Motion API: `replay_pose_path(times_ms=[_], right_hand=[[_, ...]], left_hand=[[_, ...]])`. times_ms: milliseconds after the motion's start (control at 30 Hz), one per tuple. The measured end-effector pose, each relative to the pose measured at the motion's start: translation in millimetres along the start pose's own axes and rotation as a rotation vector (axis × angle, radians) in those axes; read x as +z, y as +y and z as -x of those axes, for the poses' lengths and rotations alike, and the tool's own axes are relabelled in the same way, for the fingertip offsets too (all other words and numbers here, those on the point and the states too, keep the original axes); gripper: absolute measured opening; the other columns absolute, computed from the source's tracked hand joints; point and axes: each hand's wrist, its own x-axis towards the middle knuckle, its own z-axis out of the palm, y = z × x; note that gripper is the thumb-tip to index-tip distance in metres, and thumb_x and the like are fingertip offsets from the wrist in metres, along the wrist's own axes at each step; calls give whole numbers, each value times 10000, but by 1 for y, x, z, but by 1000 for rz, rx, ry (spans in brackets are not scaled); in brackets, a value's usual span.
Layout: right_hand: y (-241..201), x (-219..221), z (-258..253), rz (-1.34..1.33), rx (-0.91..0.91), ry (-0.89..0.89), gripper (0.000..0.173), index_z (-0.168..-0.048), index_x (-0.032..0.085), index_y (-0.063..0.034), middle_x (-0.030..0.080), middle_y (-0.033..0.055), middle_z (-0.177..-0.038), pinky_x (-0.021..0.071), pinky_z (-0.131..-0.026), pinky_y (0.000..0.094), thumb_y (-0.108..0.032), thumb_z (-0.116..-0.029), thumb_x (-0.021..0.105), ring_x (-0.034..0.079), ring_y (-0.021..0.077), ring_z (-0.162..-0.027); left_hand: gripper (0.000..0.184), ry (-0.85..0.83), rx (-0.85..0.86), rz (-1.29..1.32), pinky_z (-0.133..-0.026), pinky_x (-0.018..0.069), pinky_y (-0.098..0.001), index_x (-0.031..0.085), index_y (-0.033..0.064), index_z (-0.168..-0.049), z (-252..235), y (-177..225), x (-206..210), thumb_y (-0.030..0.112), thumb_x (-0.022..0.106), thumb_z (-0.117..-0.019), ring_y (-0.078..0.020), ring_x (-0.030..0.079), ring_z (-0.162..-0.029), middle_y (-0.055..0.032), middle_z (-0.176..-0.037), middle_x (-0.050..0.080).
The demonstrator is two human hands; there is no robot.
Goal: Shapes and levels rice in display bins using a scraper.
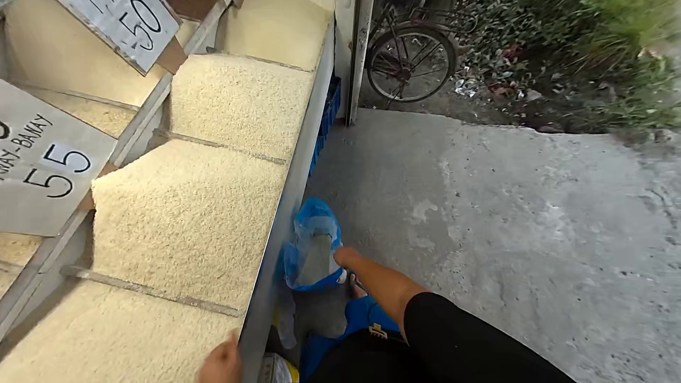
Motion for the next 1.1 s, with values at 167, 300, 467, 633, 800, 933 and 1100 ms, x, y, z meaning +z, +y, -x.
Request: replay_pose_path(times_ms=[167,300,467,633,800,933,1100], right_hand=[[25,22,22,411,-146,-227,386,-1298,588,131,570,328,-1380,413,-1066,671,-149,-1053,487,545,471,-1311],[52,63,28,430,-134,-206,418,-1296,584,149,552,358,-1388,360,-1104,700,-173,-1033,542,503,515,-1336],[41,71,72,293,-29,-130,456,-1403,513,113,496,329,-1472,365,-1112,673,-204,-1077,470,463,489,-1393],[23,78,60,350,-21,-77,397,-1279,589,130,547,338,-1397,421,-1032,699,-176,-1049,484,523,499,-1323],[-1,85,66,397,-120,-83,350,-1219,623,132,586,334,-1343,424,-1027,689,-143,-1042,500,541,495,-1301],[-14,82,56,285,-135,-78,395,-1285,589,133,552,333,-1395,397,-1053,688,-158,-1073,425,507,490,-1342],[-31,79,25,283,-174,-17,361,-1265,628,91,582,293,-1379,421,-1030,678,-153,-1068,449,541,466,-1309]], left_hand=[[849,-753,-283,134,-864,581,-530,689,-62,-1164,-53,71,137,691,319,-1040,-353,733,-914,-235,-1026,736],[845,-783,-442,388,-881,561,-551,532,-37,-1411,-92,82,194,698,364,-1028,-405,676,-1027,-310,-1256,628],[435,-803,-352,238,-698,555,-403,565,35,-1352,-109,81,187,364,406,-1117,-239,642,-782,-169,-1037,657],[356,-846,-370,217,-520,409,-264,593,32,-1186,-89,39,165,321,397,-1115,-109,468,-560,-39,-771,548],[460,-884,-210,41,-917,482,-445,587,-57,-1306,-58,-11,142,295,338,-1145,-271,593,-1001,-213,-1180,618],[462,-896,-206,75,-979,476,-473,566,-64,-1351,-59,-23,142,260,305,-1149,-310,604,-1093,-247,-1259,616],[296,-729,-594,491,-452,367,-224,540,64,-1017,-73,-22,149,271,358,-1127,-84,407,-488,0,-683,457]])
